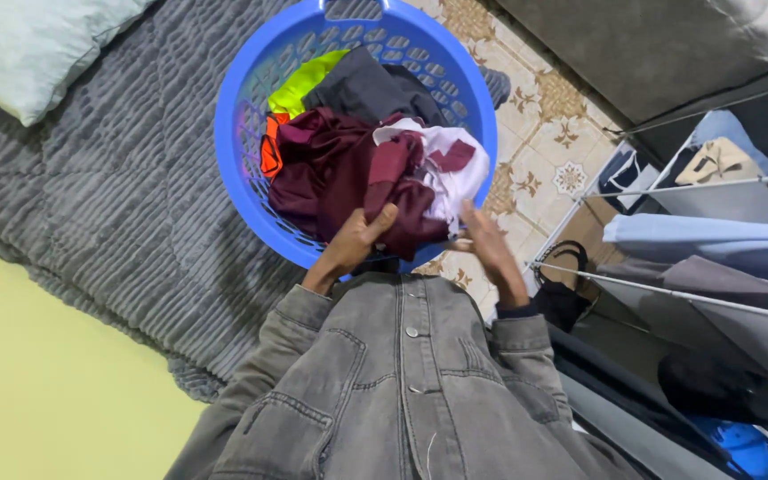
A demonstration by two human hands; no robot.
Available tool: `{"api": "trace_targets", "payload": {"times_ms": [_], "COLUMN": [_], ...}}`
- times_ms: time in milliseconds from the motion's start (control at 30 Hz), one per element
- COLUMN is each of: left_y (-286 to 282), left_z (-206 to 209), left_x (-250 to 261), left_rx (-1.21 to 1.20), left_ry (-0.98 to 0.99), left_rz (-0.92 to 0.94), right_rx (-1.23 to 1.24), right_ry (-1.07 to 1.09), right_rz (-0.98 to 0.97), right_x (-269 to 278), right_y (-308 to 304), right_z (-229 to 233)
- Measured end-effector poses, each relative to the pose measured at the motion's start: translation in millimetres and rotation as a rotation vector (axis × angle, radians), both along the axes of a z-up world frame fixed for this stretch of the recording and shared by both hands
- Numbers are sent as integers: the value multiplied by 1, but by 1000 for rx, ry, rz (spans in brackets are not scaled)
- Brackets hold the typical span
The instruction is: The person folds clothes by hand and places them into a laundry basket, retrieving additional garments from a shelf organizer.
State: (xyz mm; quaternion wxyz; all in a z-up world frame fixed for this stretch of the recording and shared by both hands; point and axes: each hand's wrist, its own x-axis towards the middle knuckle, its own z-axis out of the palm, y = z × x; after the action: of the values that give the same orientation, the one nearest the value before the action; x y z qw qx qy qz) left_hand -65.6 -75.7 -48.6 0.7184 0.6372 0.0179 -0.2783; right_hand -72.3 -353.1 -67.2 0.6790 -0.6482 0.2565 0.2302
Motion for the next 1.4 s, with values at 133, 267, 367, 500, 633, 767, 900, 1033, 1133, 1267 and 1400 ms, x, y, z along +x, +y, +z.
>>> {"api": "trace_targets", "payload": {"times_ms": [133, 267, 367, 500, 633, 767, 900, 1033, 1133, 1267, 1400], "left_y": [-42, -42, -18, 3, 15, 25, -10, -35, -35, -9, 23], "left_z": [13, 17, 9, -1, 13, 35, 43, 35, 34, 51, 93], "left_x": [-16, -14, 4, 15, 15, 25, 30, 34, 33, 54, 67], "left_rx": [33, 112, 747, 162, 150, 269, 339, 536, 741, 676, 436], "left_ry": [-134, -599, 35, -233, -215, -286, -619, -829, -695, -935, -742], "left_rz": [-248, -326, -435, -123, 17, 209, 264, 120, 153, 400, 535], "right_rx": [-131, -303, 268, 732, 686, 607, 559, 528, 455, 337, 114], "right_ry": [-230, -452, -470, -403, -289, -351, -331, -309, -376, -467, -537], "right_rz": [140, 18, -344, -559, -530, -343, -110, 202, 392, 634, 769], "right_x": [-2, 7, 14, 27, 29, 9, -5, -12, -8, 6, 30], "right_y": [21, 18, 1, -15, -15, 5, 31, 37, 30, 16, 14], "right_z": [-21, -7, 25, 50, 47, 36, 27, 61, 86, 119, 169]}}
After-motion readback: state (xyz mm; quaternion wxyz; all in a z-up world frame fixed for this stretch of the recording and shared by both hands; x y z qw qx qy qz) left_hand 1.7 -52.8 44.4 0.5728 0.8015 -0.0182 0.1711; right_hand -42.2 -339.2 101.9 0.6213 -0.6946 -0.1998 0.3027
